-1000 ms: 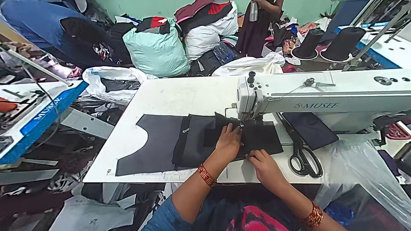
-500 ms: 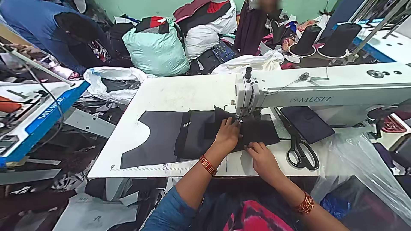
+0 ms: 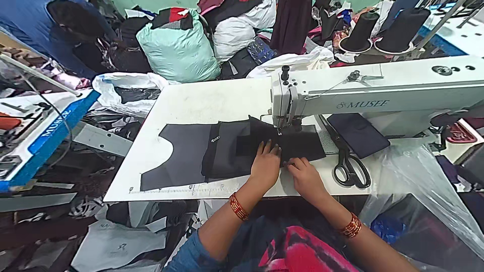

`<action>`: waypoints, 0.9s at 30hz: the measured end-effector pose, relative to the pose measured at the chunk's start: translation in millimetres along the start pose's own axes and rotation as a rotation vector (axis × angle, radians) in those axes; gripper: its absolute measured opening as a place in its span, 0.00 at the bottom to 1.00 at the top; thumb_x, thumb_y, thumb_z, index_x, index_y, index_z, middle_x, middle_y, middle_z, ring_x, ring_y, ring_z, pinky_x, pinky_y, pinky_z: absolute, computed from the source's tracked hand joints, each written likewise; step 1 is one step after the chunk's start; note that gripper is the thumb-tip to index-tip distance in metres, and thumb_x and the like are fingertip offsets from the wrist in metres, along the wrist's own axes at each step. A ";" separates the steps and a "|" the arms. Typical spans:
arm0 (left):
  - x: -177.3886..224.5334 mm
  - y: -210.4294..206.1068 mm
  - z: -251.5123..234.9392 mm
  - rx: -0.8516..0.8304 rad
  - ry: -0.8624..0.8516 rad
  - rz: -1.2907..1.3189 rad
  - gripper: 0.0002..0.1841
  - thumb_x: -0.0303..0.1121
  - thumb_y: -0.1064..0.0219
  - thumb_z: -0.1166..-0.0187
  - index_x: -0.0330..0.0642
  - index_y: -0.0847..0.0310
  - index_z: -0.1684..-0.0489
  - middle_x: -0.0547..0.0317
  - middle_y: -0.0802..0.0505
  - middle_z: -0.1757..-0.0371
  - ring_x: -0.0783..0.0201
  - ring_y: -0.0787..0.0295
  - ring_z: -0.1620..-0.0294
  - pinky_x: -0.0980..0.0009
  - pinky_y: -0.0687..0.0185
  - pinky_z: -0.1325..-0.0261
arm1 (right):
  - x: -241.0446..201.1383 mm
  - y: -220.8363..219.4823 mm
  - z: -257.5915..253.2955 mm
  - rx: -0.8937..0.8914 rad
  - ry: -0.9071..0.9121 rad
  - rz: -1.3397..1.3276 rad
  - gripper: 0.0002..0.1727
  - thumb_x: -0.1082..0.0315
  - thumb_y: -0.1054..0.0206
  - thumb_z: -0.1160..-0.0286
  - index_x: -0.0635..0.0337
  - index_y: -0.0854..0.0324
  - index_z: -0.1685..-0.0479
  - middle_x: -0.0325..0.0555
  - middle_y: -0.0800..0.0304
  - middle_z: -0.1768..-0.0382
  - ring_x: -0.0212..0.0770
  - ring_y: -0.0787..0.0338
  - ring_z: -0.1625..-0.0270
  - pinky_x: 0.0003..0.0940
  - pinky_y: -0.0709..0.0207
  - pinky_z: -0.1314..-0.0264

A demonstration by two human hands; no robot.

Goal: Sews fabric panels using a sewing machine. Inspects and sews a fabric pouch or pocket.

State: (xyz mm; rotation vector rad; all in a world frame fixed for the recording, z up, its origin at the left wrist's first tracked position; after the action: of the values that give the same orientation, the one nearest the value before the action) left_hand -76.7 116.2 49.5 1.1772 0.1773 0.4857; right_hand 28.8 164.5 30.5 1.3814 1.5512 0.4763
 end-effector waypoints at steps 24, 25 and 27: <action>-26.1 -2.3 -12.4 0.251 -0.122 0.051 0.26 0.37 0.55 0.08 0.50 0.32 0.11 0.63 0.30 0.09 0.50 0.51 0.04 0.44 0.66 0.06 | 12.7 -10.8 -34.7 -0.120 -0.067 0.099 0.23 0.85 0.40 0.31 0.56 0.07 0.45 0.52 0.08 0.42 0.58 0.08 0.46 0.48 0.12 0.62; -26.3 -1.1 -15.0 0.225 -0.113 0.045 0.27 0.37 0.56 0.08 0.49 0.34 0.10 0.62 0.32 0.08 0.50 0.54 0.03 0.44 0.68 0.06 | 13.8 -11.5 -37.4 -0.128 -0.080 0.100 0.23 0.85 0.41 0.30 0.56 0.07 0.44 0.52 0.09 0.42 0.58 0.08 0.45 0.49 0.12 0.61; -25.3 0.6 -18.2 0.200 -0.090 0.042 0.27 0.36 0.57 0.08 0.49 0.37 0.09 0.61 0.34 0.07 0.50 0.56 0.03 0.44 0.71 0.05 | 15.1 -12.5 -40.9 -0.127 -0.101 0.098 0.22 0.85 0.41 0.30 0.57 0.07 0.44 0.53 0.09 0.41 0.59 0.08 0.44 0.49 0.12 0.60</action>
State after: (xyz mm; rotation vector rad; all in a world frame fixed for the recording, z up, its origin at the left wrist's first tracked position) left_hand -106.2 120.3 40.1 1.3978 0.1255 0.4585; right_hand -10.5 187.1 33.2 1.3673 1.3536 0.5471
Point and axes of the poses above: each hand's wrist, its own z-axis away from the middle knuckle, its own y-axis out of the back of the hand, x = y × z, the point moved 7 cm from there along -z, towards the middle knuckle
